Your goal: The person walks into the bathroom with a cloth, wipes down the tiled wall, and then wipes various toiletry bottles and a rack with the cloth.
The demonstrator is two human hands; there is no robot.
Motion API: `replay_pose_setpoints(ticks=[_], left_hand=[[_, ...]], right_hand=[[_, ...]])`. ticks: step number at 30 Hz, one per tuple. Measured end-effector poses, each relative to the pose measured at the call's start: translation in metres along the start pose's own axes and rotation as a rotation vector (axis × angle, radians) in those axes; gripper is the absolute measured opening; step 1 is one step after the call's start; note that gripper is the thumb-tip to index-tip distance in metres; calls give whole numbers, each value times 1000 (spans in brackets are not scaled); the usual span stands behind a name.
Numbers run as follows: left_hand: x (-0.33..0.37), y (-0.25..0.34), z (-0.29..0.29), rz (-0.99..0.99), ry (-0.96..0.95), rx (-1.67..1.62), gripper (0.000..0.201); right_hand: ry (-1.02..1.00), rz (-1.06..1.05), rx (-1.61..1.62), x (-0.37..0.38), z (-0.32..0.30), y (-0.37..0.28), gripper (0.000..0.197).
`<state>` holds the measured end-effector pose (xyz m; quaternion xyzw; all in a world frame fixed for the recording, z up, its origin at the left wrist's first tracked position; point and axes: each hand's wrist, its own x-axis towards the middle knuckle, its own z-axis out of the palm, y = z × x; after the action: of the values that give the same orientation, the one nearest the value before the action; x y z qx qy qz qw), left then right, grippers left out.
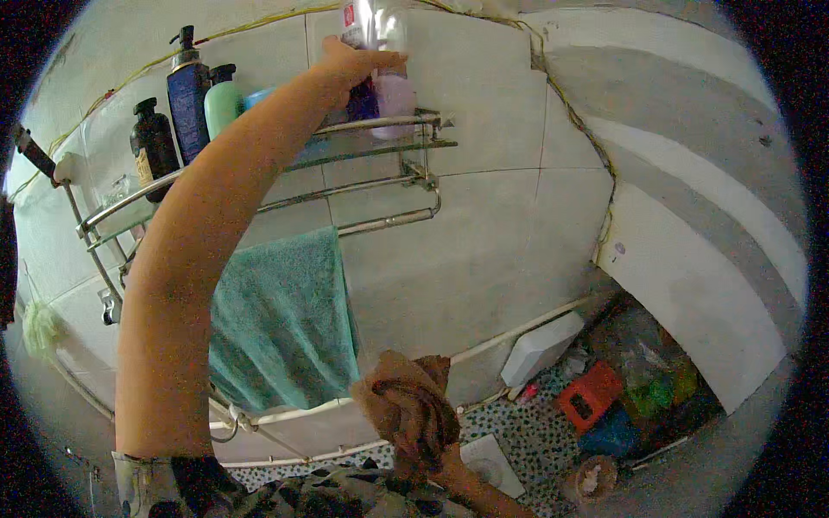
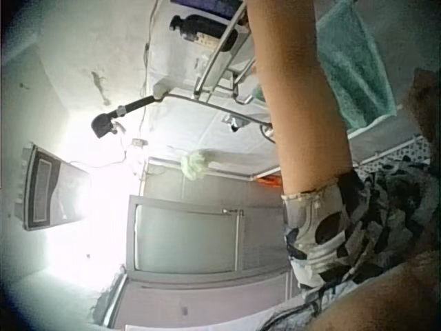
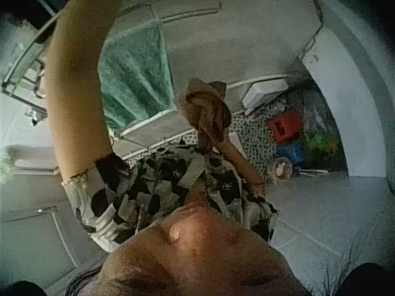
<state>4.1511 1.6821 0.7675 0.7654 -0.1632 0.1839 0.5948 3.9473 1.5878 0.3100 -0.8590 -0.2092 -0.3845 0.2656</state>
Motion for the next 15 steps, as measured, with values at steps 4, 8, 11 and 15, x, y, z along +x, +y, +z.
replay_pose_setpoints(ticks=[4, 8, 11, 15], left_hand=[[37, -24, -1, 98, 158, 272, 101], [18, -7, 5, 119, 205, 364, 105], [33, 3, -17, 438, 145, 949, 92], [11, 25, -72, 874, 370, 1274, 66]], right_hand=[[-189, -83, -177, 37, -29, -26, 80], [-135, 46, 94, -53, 39, 28, 74], [-97, 10, 123, 7, -5, -7, 68], [-168, 273, 295, 27, -39, -26, 56]])
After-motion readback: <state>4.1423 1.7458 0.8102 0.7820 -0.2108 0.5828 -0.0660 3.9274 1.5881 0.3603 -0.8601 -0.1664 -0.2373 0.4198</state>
